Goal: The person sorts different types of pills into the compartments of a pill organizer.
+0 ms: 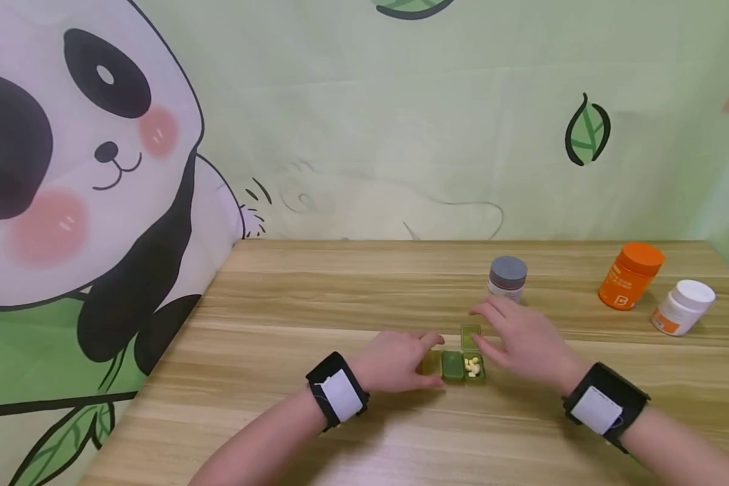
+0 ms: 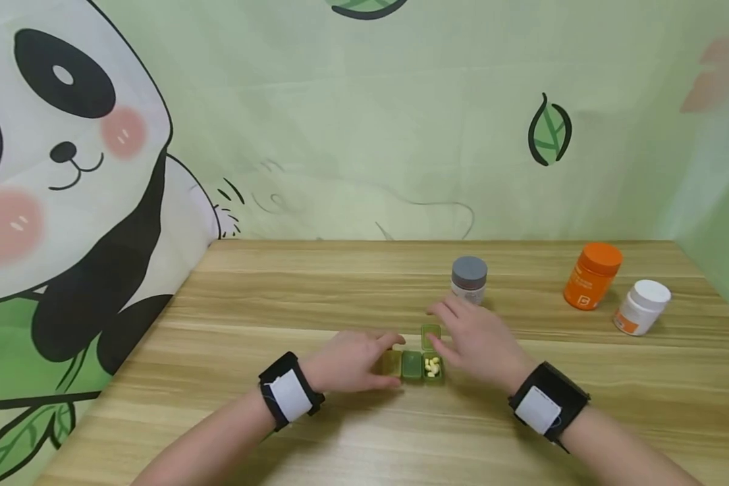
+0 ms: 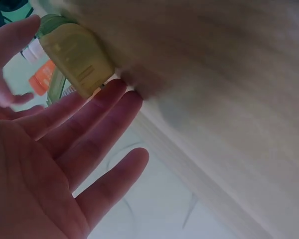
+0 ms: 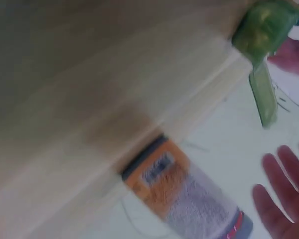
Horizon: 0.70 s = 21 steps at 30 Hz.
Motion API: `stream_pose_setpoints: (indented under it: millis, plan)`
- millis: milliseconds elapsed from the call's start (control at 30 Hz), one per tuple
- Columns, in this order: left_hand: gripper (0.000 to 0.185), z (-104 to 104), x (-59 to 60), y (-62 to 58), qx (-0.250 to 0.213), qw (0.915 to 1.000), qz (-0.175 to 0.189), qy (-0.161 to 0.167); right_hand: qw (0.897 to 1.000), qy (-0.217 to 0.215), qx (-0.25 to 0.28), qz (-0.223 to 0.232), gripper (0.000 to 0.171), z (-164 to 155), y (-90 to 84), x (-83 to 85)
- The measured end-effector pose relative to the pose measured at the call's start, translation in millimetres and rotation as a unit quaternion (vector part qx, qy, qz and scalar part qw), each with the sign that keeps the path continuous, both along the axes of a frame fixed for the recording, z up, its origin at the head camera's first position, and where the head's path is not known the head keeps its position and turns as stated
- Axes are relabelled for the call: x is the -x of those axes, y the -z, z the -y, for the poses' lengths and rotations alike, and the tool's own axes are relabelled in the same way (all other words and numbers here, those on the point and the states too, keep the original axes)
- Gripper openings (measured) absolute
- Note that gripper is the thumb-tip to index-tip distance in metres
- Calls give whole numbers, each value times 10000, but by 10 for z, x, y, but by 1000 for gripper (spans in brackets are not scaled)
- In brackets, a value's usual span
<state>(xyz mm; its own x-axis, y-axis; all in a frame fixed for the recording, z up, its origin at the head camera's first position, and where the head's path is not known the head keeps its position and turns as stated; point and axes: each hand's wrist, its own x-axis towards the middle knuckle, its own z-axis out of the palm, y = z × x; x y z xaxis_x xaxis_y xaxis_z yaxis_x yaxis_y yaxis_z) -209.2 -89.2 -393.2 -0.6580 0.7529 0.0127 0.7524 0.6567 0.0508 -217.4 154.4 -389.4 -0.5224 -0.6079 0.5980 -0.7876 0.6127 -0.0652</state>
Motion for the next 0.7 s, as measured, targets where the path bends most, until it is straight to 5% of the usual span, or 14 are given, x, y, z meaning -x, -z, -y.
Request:
stream_pose_setpoints:
  millis: [267,700]
  plan:
    - [64,3,-4,37,-112,9999,-41,-79,9923,333,-478,1094,29,77,112,69]
    - [48,-32,-1,43,5,9993,-368,46,9886,209,-437,1422,15,60,137,126]
